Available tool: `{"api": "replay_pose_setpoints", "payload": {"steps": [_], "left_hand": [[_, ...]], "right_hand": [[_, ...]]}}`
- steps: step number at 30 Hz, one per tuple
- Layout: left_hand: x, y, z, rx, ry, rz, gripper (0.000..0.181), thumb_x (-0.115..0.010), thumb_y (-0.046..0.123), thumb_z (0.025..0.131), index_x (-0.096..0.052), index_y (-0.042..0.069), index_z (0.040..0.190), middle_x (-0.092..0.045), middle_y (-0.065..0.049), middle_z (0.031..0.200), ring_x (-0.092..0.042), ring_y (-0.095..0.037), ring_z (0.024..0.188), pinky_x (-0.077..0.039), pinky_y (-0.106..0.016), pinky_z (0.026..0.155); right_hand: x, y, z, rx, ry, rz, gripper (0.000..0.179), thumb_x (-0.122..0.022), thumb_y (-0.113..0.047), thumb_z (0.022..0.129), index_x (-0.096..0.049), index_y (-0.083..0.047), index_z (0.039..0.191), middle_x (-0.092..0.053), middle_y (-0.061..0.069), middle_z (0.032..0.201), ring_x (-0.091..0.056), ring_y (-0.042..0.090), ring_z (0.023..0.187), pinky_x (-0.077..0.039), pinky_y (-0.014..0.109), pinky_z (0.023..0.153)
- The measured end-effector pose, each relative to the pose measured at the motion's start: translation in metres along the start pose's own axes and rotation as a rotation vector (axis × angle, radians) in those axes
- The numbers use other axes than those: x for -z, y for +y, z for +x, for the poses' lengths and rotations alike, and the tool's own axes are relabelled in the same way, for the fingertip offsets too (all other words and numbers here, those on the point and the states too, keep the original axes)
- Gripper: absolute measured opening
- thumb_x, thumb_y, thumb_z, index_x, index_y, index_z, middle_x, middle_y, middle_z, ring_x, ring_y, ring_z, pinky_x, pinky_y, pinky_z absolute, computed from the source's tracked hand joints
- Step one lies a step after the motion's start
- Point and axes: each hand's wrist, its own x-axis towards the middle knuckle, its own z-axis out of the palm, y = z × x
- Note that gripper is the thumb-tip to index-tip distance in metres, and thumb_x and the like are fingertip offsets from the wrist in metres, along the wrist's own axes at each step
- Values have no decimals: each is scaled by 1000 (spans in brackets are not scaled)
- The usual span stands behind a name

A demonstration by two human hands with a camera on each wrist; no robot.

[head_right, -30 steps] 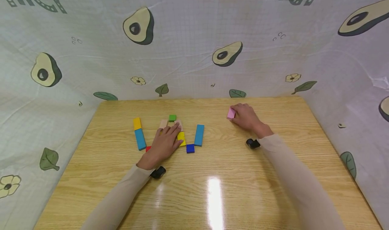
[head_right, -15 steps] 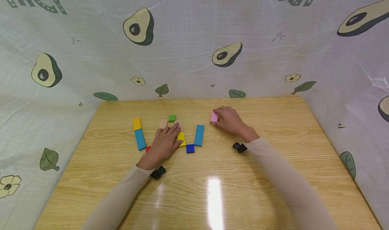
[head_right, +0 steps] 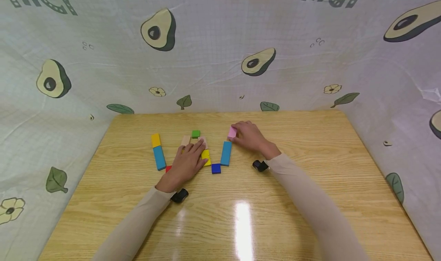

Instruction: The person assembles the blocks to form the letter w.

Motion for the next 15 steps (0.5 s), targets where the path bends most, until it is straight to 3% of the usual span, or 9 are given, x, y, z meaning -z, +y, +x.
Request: {"api": "replay_pose_setpoints", "payload": {"steps": [15], "left_hand": [[-1,-2,0,-12,19,-1,60,-55,43,111,-46,11,161,-36,-8,171,-44,-34,144,-33,-57,118]], "right_hand": [[-9,-5,8,17,-10,35,58,-74,-29,102,-60,7,145,-63,26,143,-56,44,130,-43,58,113]]}}
